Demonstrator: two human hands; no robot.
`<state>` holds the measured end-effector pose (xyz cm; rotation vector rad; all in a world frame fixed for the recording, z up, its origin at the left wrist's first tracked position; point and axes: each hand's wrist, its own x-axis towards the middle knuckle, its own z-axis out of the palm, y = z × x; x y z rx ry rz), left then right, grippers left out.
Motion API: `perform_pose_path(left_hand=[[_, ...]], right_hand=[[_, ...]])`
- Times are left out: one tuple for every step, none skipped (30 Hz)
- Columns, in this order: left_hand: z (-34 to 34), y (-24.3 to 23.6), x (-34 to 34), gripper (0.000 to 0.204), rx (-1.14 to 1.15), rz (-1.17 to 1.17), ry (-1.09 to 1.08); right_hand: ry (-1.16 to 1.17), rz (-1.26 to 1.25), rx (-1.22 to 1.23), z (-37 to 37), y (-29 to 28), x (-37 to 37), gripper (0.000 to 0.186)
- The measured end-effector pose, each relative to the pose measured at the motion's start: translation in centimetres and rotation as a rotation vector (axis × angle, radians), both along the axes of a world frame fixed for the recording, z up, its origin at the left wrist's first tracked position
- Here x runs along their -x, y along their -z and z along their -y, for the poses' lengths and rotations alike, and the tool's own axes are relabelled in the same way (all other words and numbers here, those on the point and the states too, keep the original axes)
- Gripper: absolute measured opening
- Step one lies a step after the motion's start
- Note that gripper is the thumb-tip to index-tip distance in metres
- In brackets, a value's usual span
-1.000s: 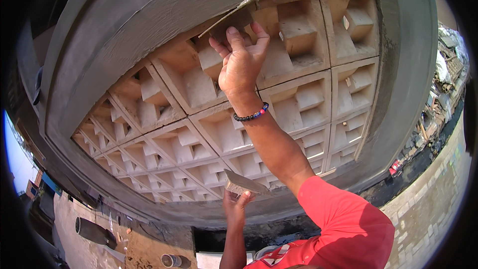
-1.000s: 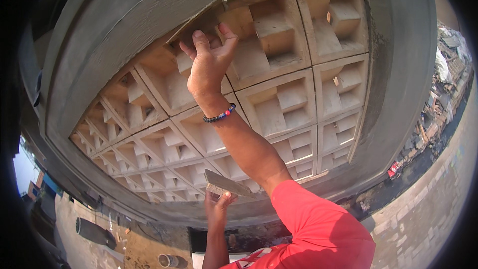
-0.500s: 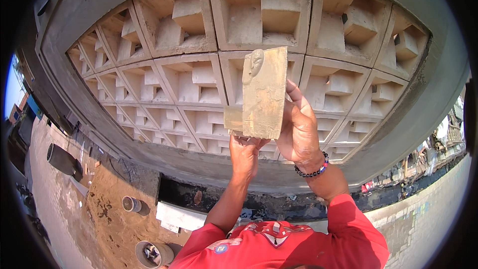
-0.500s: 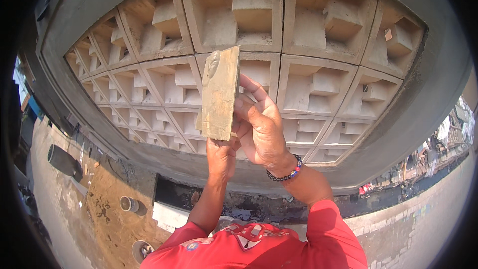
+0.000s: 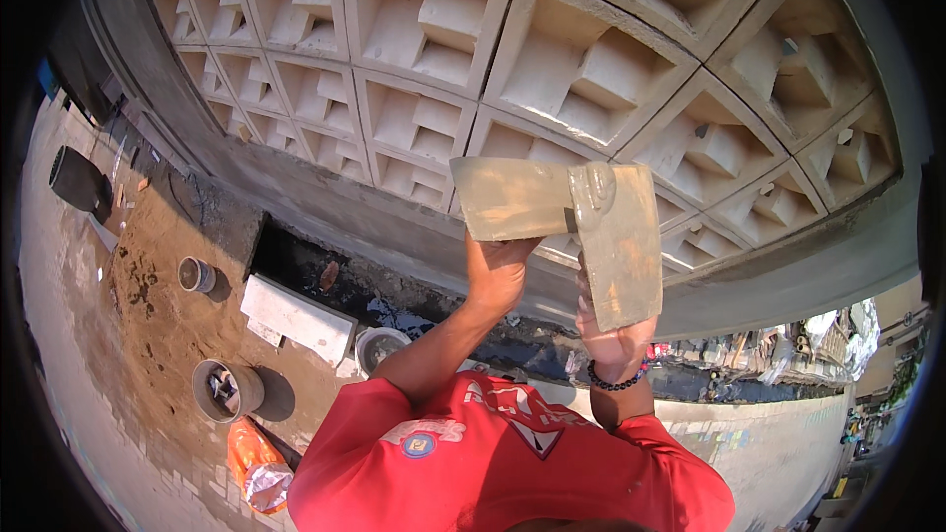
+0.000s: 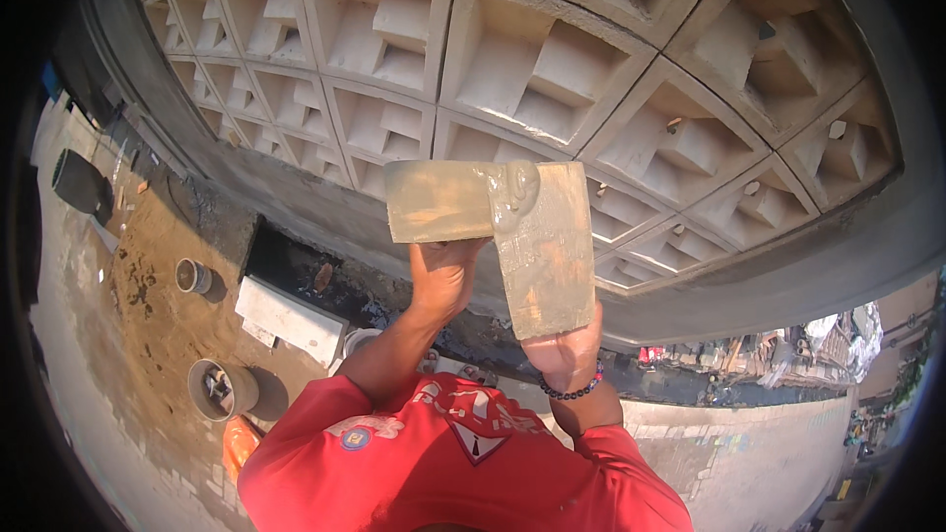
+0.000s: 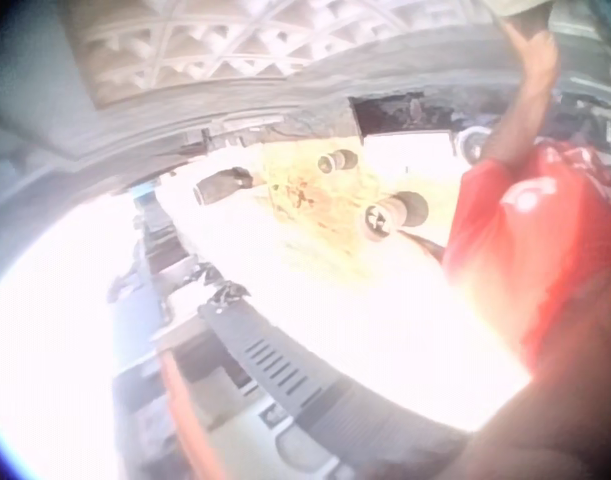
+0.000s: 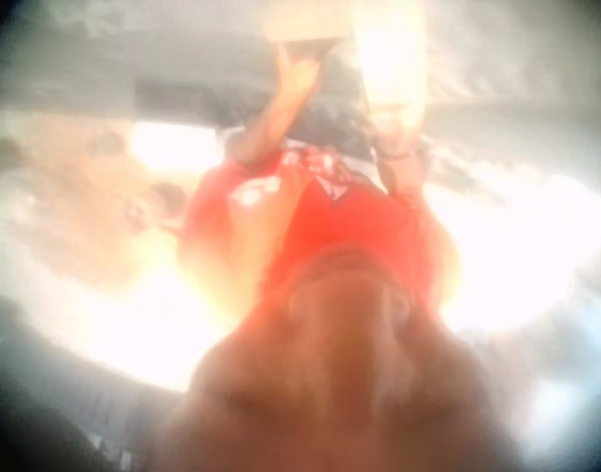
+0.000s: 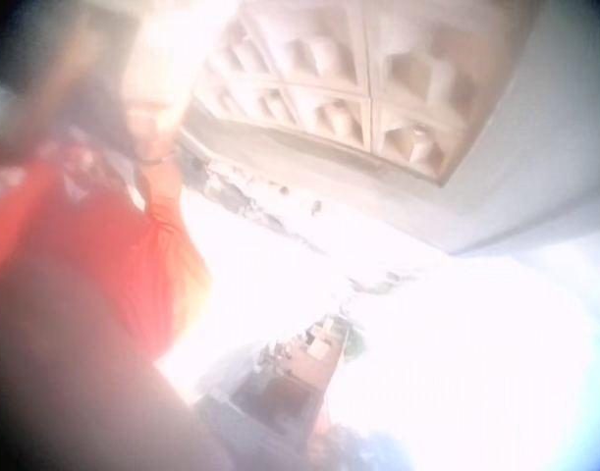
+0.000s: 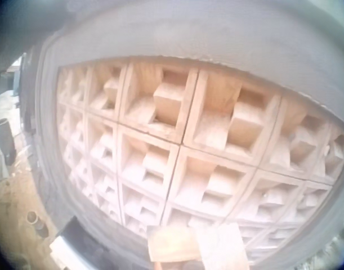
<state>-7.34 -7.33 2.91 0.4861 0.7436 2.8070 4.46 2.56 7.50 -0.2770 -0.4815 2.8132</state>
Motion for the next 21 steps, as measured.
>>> perform_pose_path(left_hand=[[-0.2, 0.2, -0.2, 0.035, -0.012, 0.018, -0.009], [-0.4, 0.5, -0.2, 0.035, -0.023, 0.03, -0.021], [-0.6, 0.8, -0.3, 0.036, -0.034, 0.042, -0.032], [-0.7, 1.0, -0.5, 0.036, -0.056, 0.042, -0.052], [-0.8, 1.1, -0.6, 0.036, -0.076, 0.037, -0.072], [-0.8, 1.2, -0.7, 0.037, -0.096, 0.032, -0.092], [-0.8, 1.7, -0.7, 0.037, -0.057, 0.02, -0.11], [-0.9, 2.2, -0.6, 0.038, -0.017, 0.007, -0.123], [-1.0, 2.6, -0.6, 0.038, 0.022, -0.007, -0.136], [-1.2, 3.0, -0.6, 0.037, 0.027, -0.013, -0.141], [-1.3, 3.2, -0.8, 0.036, 0.035, -0.02, -0.147], [-1.4, 3.5, -0.9, 0.034, 0.043, -0.026, -0.154], [-1.8, 5.0, -0.9, 0.033, -0.025, -0.016, -0.126], [-2.3, 7.4, -1.0, 0.032, -0.092, -0.006, -0.099], [-2.3, 8.1, -0.9, 0.031, -0.009, -0.072, -0.146], [-2.3, 8.9, -1.0, 0.031, 0.073, -0.134, -0.195], [-2.0, 9.0, -0.9, 0.031, 0.307, -0.272, -0.319], [-1.9, 9.1, -0.8, 0.033, 0.401, -0.328, -0.354], [-1.8, 9.3, -0.7, 0.034, 0.492, -0.384, -0.392], [-1.8, 9.6, -0.5, 0.037, 0.442, -0.357, -0.348], [-1.9, 10.4, -0.3, 0.039, 0.436, -0.351, -0.343]], right_hand=[[-0.001, -0.014, -0.044, 0.2, 0.5, -0.2, 0.045], [-0.004, -0.035, -0.086, 0.3, 1.0, -0.2, 0.046], [-0.049, -0.036, -0.119, 0.3, 1.3, -0.3, 0.047], [-0.095, -0.037, -0.153, 0.2, 1.7, -0.4, 0.047], [-0.099, -0.035, -0.154, 0.2, 2.2, -0.3, 0.048], [-0.105, -0.031, -0.155, 0.2, 2.7, -0.3, 0.048], [-0.07, -0.02, -0.127, 0.5, 3.3, -0.2, 0.048], [-0.05, -0.005, -0.113, 0.5, 3.7, -0.4, 0.049], [-0.031, 0.011, -0.101, 0.6, 3.9, -0.6, 0.049], [-0.033, 0.033, -0.104, 0.5, 4.1, -1.0, 0.05], [-0.036, 0.054, -0.112, 0.5, 4.2, -1.2, 0.049], [-0.04, 0.073, -0.12, 0.5, 4.4, -1.4, 0.049], [-0.044, 0.092, -0.137, 0.5, 4.6, -1.5, 0.048], [-0.047, 0.111, -0.153, 0.7, 4.7, -1.6, 0.047], [-0.079, 0.081, -0.16, 0.8, 4.6, -1.6, 0.045], [-0.11, 0.05, -0.168, 1.0, 4.3, -1.5, 0.044], [-0.125, 0.025, -0.164, 1.0, 4.3, -1.5, 0.042], [-0.14, 0.0, -0.162, 1.1, 4.2, -1.6, 0.041], [-0.139, -0.02, -0.149, 1.1, 4.4, -1.8, 0.039], [-0.149, -0.023, -0.104, 1.0, 4.6, -2.1, 0.038], [-0.159, -0.024, -0.059, 1.0, 4.9, -2.5, 0.037]])
